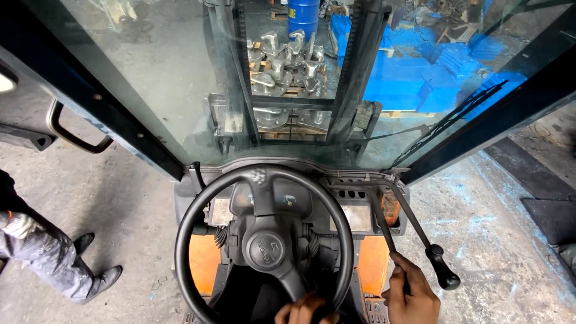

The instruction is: Operating a forklift to maneuver through an industrial warehouse and manage pallets.

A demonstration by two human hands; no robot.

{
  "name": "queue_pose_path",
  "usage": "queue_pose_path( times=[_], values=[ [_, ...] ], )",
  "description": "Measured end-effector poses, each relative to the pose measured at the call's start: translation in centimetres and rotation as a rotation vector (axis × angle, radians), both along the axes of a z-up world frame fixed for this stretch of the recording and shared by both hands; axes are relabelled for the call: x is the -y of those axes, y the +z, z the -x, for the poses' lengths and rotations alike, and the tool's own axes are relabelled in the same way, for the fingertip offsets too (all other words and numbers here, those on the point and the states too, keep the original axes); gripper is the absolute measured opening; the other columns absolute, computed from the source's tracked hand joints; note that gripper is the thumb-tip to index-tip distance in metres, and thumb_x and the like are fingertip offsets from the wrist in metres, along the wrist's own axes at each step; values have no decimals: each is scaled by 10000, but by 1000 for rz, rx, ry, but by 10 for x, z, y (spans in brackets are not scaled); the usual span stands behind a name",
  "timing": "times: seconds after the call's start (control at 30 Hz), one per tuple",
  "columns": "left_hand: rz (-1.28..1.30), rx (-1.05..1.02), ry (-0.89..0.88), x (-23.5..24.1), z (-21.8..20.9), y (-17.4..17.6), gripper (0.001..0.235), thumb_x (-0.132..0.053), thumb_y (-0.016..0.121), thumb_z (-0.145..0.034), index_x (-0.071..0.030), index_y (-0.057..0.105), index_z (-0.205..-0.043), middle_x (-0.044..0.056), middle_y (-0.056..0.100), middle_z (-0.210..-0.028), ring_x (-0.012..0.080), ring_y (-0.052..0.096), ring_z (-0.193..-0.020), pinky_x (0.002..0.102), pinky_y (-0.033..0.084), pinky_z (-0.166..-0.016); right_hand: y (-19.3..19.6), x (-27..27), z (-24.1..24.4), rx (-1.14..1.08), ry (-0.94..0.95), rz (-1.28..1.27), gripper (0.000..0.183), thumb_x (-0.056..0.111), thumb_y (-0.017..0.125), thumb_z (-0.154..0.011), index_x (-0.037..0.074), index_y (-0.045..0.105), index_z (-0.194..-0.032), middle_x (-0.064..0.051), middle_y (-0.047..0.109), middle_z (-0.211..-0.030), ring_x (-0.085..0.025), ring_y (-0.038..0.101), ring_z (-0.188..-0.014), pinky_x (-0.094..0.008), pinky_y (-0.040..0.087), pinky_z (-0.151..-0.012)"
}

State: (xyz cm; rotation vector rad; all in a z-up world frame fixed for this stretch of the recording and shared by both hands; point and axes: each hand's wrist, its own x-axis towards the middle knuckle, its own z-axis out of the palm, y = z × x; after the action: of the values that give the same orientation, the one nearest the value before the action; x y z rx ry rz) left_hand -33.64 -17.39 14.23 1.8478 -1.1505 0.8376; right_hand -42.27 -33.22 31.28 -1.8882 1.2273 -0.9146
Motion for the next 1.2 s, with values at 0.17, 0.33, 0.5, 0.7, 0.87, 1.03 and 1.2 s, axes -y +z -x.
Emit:
queue_pose_path(
  times=[0.17, 0.33, 0.5, 0.7, 0.87, 1.03, 1.2],
  values=[
    [-158, -128, -268, 4, -15, 186, 245, -292, 755, -868, -129, 679, -1035, 156, 579, -1316, 334, 548, -1283, 539, 369, -1021, 4, -13, 8, 40, 73, 85, 306, 136, 549, -996, 81, 717, -1246, -112, 747, -811, -177, 743, -540, -325, 585, -495],
    [-97, -175, -316, 27, -38, 235, 201, -225, 736, -930, -85, 667, -1056, 164, 559, -1348, 335, 515, -1302, 523, 350, -1084, 8, -15, 7, -5, 59, 66, 292, 149, 551, -1003, 85, 709, -1241, -93, 746, -870, -189, 749, -541, -335, 592, -485],
    [-128, -177, -353, 16, -38, 230, 186, -199, 734, -923, -88, 669, -1057, 145, 588, -1304, 338, 516, -1322, 520, 351, -1087, 0, -17, 7, 15, 33, 49, 302, 151, 557, -1013, 94, 720, -1261, -116, 738, -770, -181, 734, -541, -334, 587, -495],
    [-92, -82, -351, -23, -20, 147, 203, -221, 759, -862, -156, 673, -1034, 58, 666, -1223, 277, 623, -1261, 468, 442, -1040, -9, -13, 5, 31, 26, 13, 299, 152, 545, -1038, 91, 722, -1270, -130, 730, -758, -175, 723, -552, -333, 584, -508],
    [53, 178, -27, -72, -34, 48, 123, -345, 733, -845, -290, 623, -851, -111, 688, -938, 114, 739, -947, 326, 534, -874, -6, -16, 10, 8, 41, -79, 306, 140, 499, -1041, 69, 672, -1283, -64, 784, -999, -188, 711, -522, -349, 576, -480],
    [32, 83, 124, -146, -64, 80, 165, -353, 771, -717, -291, 683, -841, -75, 691, -940, 182, 699, -977, 409, 477, -919, -11, -26, 18, -20, 45, -72, 344, 145, 494, -1034, 68, 662, -1325, -82, 788, -984, -177, 699, -514, -338, 571, -478],
    [21, 31, 190, -173, -88, 112, 243, -279, 778, -668, -226, 703, -893, 5, 702, -1006, 252, 687, -1025, 446, 455, -951, -28, -30, 28, 1, 49, -1, 343, 148, 494, -1039, 71, 667, -1325, -63, 796, -987, -172, 685, -482, -326, 559, -469]
  ],
)
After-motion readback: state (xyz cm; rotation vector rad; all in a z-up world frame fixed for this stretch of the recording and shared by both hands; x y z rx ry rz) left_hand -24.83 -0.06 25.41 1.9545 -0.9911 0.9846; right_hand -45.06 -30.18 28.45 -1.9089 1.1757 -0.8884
